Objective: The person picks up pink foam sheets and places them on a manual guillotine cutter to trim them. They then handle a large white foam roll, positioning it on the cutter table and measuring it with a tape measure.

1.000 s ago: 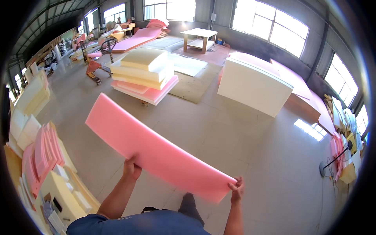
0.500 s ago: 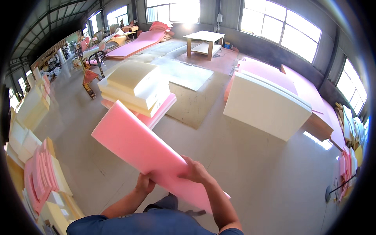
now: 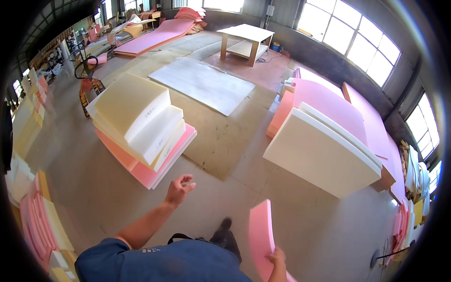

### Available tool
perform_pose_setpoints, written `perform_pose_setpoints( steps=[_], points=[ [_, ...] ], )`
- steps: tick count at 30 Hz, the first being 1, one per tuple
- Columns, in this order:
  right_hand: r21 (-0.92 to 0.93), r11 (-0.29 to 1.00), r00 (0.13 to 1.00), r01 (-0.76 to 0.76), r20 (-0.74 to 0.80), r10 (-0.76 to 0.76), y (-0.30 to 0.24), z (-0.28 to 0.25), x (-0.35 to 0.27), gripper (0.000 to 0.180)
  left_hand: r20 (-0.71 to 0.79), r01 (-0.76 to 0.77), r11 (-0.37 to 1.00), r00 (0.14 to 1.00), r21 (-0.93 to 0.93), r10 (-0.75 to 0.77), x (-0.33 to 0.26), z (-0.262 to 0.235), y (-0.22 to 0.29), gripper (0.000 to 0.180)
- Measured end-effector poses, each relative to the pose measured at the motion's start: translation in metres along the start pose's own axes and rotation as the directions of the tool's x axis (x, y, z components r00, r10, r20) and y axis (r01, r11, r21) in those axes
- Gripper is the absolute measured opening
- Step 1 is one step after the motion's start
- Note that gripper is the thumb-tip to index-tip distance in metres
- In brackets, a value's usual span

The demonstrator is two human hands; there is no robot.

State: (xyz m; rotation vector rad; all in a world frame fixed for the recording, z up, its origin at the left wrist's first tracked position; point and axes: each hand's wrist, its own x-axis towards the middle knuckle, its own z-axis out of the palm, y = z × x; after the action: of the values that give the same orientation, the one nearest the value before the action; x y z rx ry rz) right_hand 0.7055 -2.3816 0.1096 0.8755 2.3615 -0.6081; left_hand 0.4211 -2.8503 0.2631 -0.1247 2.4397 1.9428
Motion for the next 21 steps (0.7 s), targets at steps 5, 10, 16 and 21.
perform_pose_setpoints(
  steps=[5, 10, 16, 21],
  points=[
    [-0.256, 0.965, 0.983, -0.061, 0.153, 0.103, -0.072, -0.036, 0.134, 0.06, 0.024, -0.125, 0.989, 0.992, 0.077, 0.124, 0.189, 0.063, 0.032, 0.044],
    [-0.346, 0.932, 0.974, 0.109, 0.225, -0.03, -0.271, -0.126, 0.29, 0.056, 0.093, -0.2, 0.941, 0.979, 0.275, 0.181, 0.325, 0.068, 0.038, 0.038],
    [-0.43, 0.842, 0.925, 0.324, -0.041, -0.377, -0.535, -0.263, 0.469, 0.048, -0.29, 0.038, 0.931, 0.954, 0.363, 0.074, 0.455, 0.006, 0.028, 0.03],
    [-0.374, 0.881, 0.936, 0.29, -0.08, -0.342, -0.706, -0.339, 0.604, 0.041, -0.443, 0.138, 0.873, 0.892, 0.469, 0.097, 0.577, -0.051, -0.037, 0.031]
  ],
)
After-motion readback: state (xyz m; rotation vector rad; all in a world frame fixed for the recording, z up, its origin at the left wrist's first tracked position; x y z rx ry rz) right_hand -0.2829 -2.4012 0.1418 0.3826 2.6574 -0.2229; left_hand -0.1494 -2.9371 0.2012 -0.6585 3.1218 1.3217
